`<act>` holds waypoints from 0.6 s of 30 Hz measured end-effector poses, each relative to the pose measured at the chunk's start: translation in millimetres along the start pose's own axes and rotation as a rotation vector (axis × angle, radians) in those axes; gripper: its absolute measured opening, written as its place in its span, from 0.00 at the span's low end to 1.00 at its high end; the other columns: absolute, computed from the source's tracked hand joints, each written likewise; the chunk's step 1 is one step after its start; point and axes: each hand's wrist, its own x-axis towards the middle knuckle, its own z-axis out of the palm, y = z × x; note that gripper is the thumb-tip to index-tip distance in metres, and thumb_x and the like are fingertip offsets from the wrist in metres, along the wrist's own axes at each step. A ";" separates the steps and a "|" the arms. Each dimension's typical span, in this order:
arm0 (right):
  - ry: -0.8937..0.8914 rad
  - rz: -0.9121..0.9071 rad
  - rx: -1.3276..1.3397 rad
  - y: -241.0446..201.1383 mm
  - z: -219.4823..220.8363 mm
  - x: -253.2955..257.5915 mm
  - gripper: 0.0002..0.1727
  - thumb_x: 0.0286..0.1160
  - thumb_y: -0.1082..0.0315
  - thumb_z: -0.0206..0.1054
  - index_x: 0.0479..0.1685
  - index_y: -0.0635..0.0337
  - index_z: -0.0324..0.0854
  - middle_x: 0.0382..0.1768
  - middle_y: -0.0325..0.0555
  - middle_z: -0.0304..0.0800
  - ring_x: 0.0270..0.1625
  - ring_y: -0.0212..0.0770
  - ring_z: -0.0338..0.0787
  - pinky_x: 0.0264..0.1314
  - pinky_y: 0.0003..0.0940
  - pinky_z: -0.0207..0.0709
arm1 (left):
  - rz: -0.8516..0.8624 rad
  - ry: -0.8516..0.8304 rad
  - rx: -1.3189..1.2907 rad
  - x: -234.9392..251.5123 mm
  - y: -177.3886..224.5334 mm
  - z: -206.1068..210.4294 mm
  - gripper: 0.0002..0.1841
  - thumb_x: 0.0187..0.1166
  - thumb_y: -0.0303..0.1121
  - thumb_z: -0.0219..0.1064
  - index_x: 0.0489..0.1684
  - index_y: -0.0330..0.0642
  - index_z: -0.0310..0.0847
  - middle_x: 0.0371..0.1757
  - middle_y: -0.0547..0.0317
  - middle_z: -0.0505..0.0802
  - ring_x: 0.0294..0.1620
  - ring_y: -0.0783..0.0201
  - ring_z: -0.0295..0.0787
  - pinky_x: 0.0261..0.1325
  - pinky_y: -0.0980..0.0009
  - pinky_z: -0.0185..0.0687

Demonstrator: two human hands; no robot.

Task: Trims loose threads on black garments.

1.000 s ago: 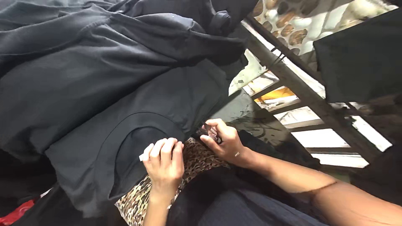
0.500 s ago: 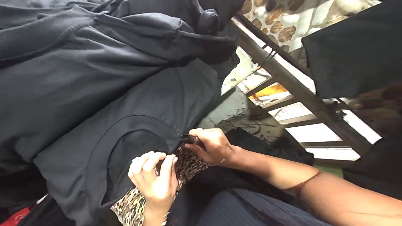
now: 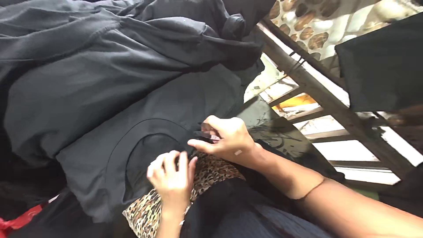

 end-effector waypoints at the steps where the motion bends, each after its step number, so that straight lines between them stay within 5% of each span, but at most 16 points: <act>1: -0.188 0.062 -0.065 -8.6 -3.7 9.1 0.28 0.68 0.40 0.71 0.22 0.59 0.83 0.11 0.41 0.76 0.15 0.39 0.80 0.17 0.37 0.68 | 0.052 0.026 -0.031 -1.9 2.8 7.3 0.10 0.79 0.38 0.68 0.33 0.43 0.91 0.40 0.50 0.92 0.53 0.49 0.85 0.64 0.55 0.68; 3: -0.653 0.216 -0.193 -29.9 -12.2 31.0 0.27 0.81 0.43 0.65 0.36 0.63 0.85 0.24 0.52 0.85 0.34 0.55 0.90 0.33 0.51 0.75 | 0.148 0.117 -0.101 -3.0 8.0 14.7 0.06 0.74 0.25 0.66 0.28 0.39 0.88 0.36 0.50 0.92 0.47 0.53 0.90 0.65 0.62 0.80; 4: -0.746 0.227 -0.237 -35.6 -14.1 36.2 0.22 0.85 0.50 0.64 0.41 0.64 0.85 0.28 0.54 0.87 0.38 0.58 0.91 0.36 0.54 0.76 | 0.169 0.150 -0.134 -2.1 8.9 15.3 0.06 0.73 0.23 0.66 0.29 0.36 0.88 0.34 0.49 0.93 0.44 0.54 0.93 0.63 0.65 0.85; 5: -0.749 0.214 -0.245 -37.6 -17.0 36.0 0.15 0.83 0.59 0.64 0.42 0.64 0.85 0.28 0.55 0.87 0.39 0.59 0.91 0.35 0.55 0.76 | 0.163 0.166 -0.160 -1.7 9.3 15.2 0.06 0.74 0.23 0.66 0.30 0.34 0.89 0.34 0.47 0.93 0.43 0.55 0.94 0.61 0.68 0.87; 7: -0.442 0.069 -0.108 -23.1 -15.2 20.0 0.06 0.69 0.71 0.67 0.29 0.63 0.85 0.17 0.49 0.81 0.24 0.52 0.87 0.22 0.47 0.72 | 0.124 0.179 -0.168 -0.5 8.9 14.0 0.06 0.76 0.25 0.68 0.32 0.33 0.89 0.36 0.46 0.92 0.41 0.59 0.94 0.58 0.74 0.86; 9: -0.166 0.089 0.365 -4.1 -5.5 10.5 0.07 0.71 0.75 0.64 0.29 0.62 0.86 0.12 0.33 0.75 0.14 0.26 0.75 0.17 0.20 0.69 | 0.072 0.186 -0.203 1.0 7.8 11.3 0.06 0.81 0.27 0.66 0.35 0.34 0.85 0.40 0.47 0.89 0.45 0.62 0.91 0.59 0.79 0.84; 10: -0.140 0.262 0.752 -3.2 -1.5 8.6 0.09 0.78 0.77 0.60 0.32 0.62 0.85 0.10 0.28 0.76 0.12 0.18 0.74 0.17 0.12 0.71 | 0.038 0.192 -0.243 3.0 7.8 9.7 0.07 0.83 0.28 0.64 0.36 0.35 0.83 0.42 0.48 0.87 0.46 0.64 0.89 0.60 0.81 0.82; 12: -0.187 0.700 1.377 -9.0 4.1 5.9 0.16 0.85 0.74 0.51 0.27 0.52 0.79 0.05 0.27 0.72 0.08 0.19 0.72 0.16 0.14 0.68 | -0.036 0.201 -0.363 7.8 7.5 3.9 0.08 0.86 0.32 0.61 0.37 0.38 0.80 0.43 0.52 0.83 0.46 0.70 0.84 0.58 0.85 0.78; 14: -0.240 0.880 1.598 -10.5 7.5 2.9 0.19 0.89 0.70 0.48 0.26 0.48 0.74 0.04 0.26 0.68 0.08 0.19 0.69 0.15 0.13 0.65 | -0.113 0.187 -0.526 12.2 5.5 -4.7 0.09 0.87 0.34 0.61 0.37 0.40 0.78 0.45 0.57 0.81 0.48 0.76 0.83 0.59 0.86 0.79; 16: -0.199 0.784 1.401 -12.1 8.8 0.3 0.13 0.82 0.76 0.53 0.33 0.50 0.78 0.08 0.25 0.70 0.11 0.16 0.68 0.17 0.12 0.62 | -0.213 0.170 -0.708 14.9 4.3 -12.2 0.10 0.87 0.38 0.63 0.35 0.45 0.79 0.47 0.64 0.83 0.52 0.79 0.87 0.57 0.83 0.87; 18: -0.099 0.389 0.901 -6.6 11.5 -9.1 0.09 0.74 0.76 0.64 0.48 0.55 0.81 0.29 0.26 0.84 0.26 0.14 0.78 0.30 0.10 0.72 | -0.306 0.156 -0.842 17.2 4.5 -17.8 0.10 0.85 0.41 0.65 0.34 0.49 0.81 0.47 0.69 0.86 0.54 0.78 0.88 0.55 0.81 0.90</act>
